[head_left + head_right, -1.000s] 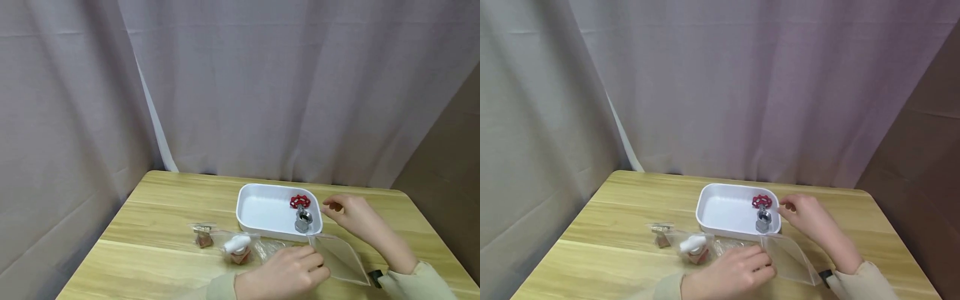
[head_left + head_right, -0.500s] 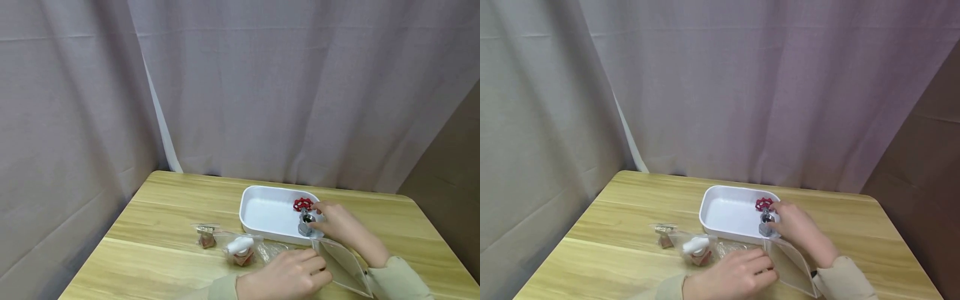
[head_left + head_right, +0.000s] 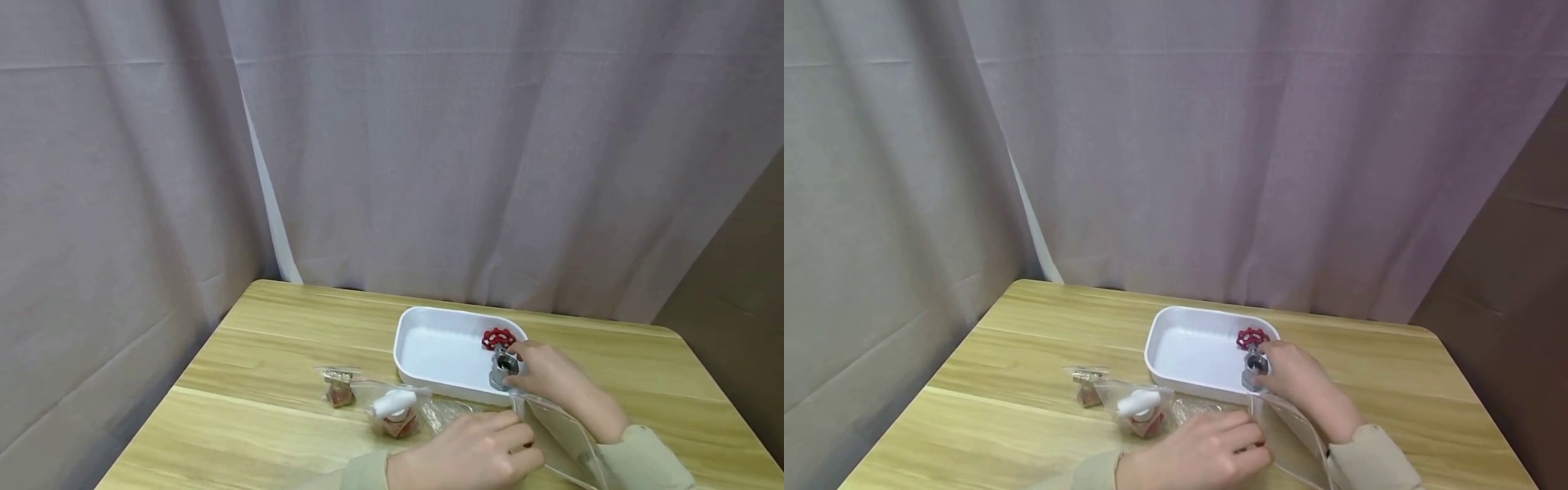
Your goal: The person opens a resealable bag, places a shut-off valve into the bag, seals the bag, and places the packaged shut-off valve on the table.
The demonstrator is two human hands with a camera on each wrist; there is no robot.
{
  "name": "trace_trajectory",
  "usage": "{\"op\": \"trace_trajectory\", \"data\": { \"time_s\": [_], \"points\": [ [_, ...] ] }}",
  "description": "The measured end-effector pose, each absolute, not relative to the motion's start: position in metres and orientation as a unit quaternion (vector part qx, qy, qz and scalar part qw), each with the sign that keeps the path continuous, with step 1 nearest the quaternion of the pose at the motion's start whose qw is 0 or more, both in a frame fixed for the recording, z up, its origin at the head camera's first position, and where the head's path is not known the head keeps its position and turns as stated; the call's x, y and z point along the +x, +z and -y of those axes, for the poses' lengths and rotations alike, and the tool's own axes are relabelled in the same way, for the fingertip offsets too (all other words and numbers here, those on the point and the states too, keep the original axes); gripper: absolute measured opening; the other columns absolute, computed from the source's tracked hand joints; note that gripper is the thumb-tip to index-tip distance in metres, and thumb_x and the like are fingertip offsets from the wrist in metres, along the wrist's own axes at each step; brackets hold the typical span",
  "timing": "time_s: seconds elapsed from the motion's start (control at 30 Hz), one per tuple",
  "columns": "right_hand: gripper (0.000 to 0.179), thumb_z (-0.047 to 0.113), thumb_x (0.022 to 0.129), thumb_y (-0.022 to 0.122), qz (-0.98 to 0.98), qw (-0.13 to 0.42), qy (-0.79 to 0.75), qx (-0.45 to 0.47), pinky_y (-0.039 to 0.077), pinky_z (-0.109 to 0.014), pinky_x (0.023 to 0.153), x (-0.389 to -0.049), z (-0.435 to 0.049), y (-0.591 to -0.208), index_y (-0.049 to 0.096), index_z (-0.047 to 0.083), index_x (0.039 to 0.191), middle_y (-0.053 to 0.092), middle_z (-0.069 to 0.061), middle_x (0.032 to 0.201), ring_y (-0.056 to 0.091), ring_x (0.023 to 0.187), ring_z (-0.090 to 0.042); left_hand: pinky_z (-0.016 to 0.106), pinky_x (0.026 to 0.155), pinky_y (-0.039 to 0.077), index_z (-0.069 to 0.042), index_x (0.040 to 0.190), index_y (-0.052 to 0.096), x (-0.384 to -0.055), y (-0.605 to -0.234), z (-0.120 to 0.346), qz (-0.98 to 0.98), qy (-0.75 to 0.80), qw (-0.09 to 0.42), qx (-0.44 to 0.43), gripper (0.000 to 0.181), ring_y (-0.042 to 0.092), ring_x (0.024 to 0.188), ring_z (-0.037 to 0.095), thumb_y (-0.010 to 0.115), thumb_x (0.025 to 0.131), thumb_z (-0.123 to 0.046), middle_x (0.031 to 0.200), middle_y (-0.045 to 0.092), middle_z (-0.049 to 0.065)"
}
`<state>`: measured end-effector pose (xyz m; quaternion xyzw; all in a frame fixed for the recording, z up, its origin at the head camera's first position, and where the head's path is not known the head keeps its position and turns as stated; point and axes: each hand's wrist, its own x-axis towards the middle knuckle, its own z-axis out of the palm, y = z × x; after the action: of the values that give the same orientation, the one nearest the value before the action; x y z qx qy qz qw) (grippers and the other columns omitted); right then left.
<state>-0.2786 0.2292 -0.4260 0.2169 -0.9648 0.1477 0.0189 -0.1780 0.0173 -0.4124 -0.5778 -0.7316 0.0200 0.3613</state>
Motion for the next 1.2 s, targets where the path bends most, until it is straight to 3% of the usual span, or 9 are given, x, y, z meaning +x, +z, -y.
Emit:
{"op": "trace_trajectory", "data": {
  "time_s": [0.37, 0.57, 0.7, 0.97, 1.2],
  "points": [
    [0.044, 0.022, 0.075, 0.087, 0.965, 0.039, 0.122, 0.229, 0.054, -0.047, 0.074, -0.281, -0.224, -0.43, 0.069, -0.003, 0.106, 0.07, -0.014, 0.099, 0.067, 0.088, -0.032, 0.018, 0.081, 0.045, -0.024, 0.087, 0.064, -0.177, -0.413, -0.019, 0.726, -0.003, 0.356, -0.588, 0.012, 0.056, 0.089, 0.006, 0.056, 0.092, -0.016, 0.088, 0.057, -0.012],
    [0.031, 0.02, 0.075, 0.083, 0.967, 0.021, 0.115, 0.225, 0.049, -0.038, 0.062, -0.281, -0.219, -0.432, 0.066, 0.004, 0.096, 0.066, -0.003, 0.083, 0.058, 0.07, -0.018, 0.017, 0.081, 0.046, -0.023, 0.088, 0.066, -0.175, -0.413, -0.019, 0.726, -0.026, 0.358, -0.587, 0.011, 0.056, 0.089, 0.007, 0.059, 0.088, -0.014, 0.089, 0.058, -0.011],
    [0.029, 0.02, 0.075, 0.082, 0.969, 0.019, 0.109, 0.221, 0.046, -0.038, 0.059, -0.285, -0.216, -0.434, 0.063, 0.008, 0.093, 0.061, -0.001, 0.078, 0.054, 0.066, -0.016, 0.017, 0.081, 0.046, -0.022, 0.09, 0.067, -0.175, -0.412, -0.019, 0.728, -0.032, 0.359, -0.583, 0.011, 0.056, 0.089, 0.007, 0.062, 0.084, -0.014, 0.09, 0.06, -0.011],
    [0.031, 0.017, 0.073, 0.08, 0.969, 0.042, 0.08, 0.231, 0.041, -0.037, 0.05, -0.289, -0.212, -0.437, 0.053, 0.016, 0.088, 0.05, 0.003, 0.067, 0.048, 0.057, -0.017, 0.017, 0.083, 0.046, -0.022, 0.089, 0.067, -0.175, -0.411, -0.018, 0.728, -0.029, 0.363, -0.581, 0.01, 0.057, 0.091, 0.007, 0.06, 0.091, -0.015, 0.089, 0.06, -0.01],
    [0.035, 0.018, 0.073, 0.084, 0.969, 0.053, 0.067, 0.233, 0.043, -0.038, 0.051, -0.286, -0.211, -0.441, 0.054, 0.016, 0.091, 0.052, 0.002, 0.07, 0.052, 0.059, -0.018, 0.016, 0.083, 0.046, -0.022, 0.092, 0.068, -0.173, -0.411, -0.017, 0.732, -0.026, 0.347, -0.586, 0.01, 0.056, 0.092, 0.007, 0.06, 0.091, -0.016, 0.09, 0.06, -0.01]
  ]
}}
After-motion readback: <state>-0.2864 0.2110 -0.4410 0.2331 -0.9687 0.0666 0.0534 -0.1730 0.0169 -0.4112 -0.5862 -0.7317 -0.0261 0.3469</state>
